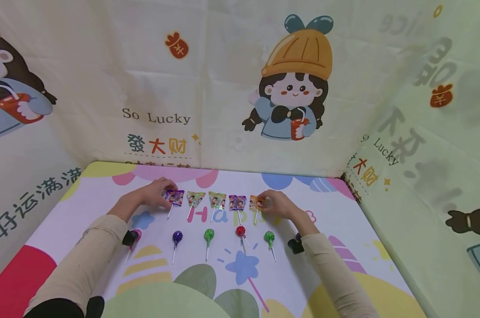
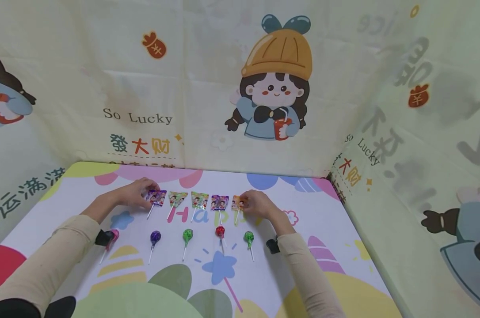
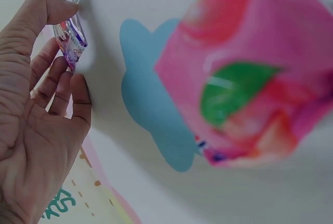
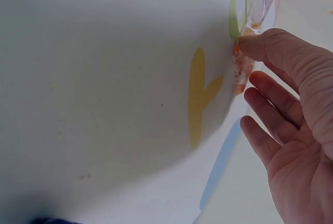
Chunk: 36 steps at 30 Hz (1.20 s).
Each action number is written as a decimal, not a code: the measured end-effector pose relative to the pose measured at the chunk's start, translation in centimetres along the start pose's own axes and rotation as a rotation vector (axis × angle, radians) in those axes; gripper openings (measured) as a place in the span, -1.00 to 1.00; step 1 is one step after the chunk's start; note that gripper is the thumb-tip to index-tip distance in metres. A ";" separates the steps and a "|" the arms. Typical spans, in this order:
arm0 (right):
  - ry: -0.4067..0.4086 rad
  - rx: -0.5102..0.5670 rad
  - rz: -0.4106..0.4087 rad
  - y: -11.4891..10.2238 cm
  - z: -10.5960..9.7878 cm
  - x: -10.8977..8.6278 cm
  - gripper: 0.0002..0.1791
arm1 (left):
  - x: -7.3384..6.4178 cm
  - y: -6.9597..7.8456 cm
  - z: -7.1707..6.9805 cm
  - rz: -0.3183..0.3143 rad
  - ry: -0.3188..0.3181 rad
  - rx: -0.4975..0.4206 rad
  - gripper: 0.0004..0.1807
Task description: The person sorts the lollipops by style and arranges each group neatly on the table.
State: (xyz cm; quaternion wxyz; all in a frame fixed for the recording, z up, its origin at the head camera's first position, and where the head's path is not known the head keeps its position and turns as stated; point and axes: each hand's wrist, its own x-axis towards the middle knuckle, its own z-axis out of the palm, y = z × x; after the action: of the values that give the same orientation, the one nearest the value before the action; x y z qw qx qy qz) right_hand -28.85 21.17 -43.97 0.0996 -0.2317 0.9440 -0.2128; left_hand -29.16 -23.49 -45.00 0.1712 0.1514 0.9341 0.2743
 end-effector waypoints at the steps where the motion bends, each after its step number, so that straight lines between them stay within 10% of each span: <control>1: -0.001 0.001 0.001 0.1 0.0 -0.1 -0.53 | 0.0 0.0 0.0 0.001 -0.001 0.000 -0.30; 36: 0.216 0.128 -0.191 -1.4 -0.3 -5.3 -0.48 | -1.1 -0.4 0.0 0.025 0.035 -0.040 -0.23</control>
State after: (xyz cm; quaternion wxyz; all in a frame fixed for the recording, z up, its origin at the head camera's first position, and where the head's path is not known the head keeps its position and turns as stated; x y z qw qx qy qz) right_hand -23.78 22.68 -42.57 -0.0088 -0.2895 0.9073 -0.3047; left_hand -28.25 -24.24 -44.99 0.1546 0.1550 0.9292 0.2977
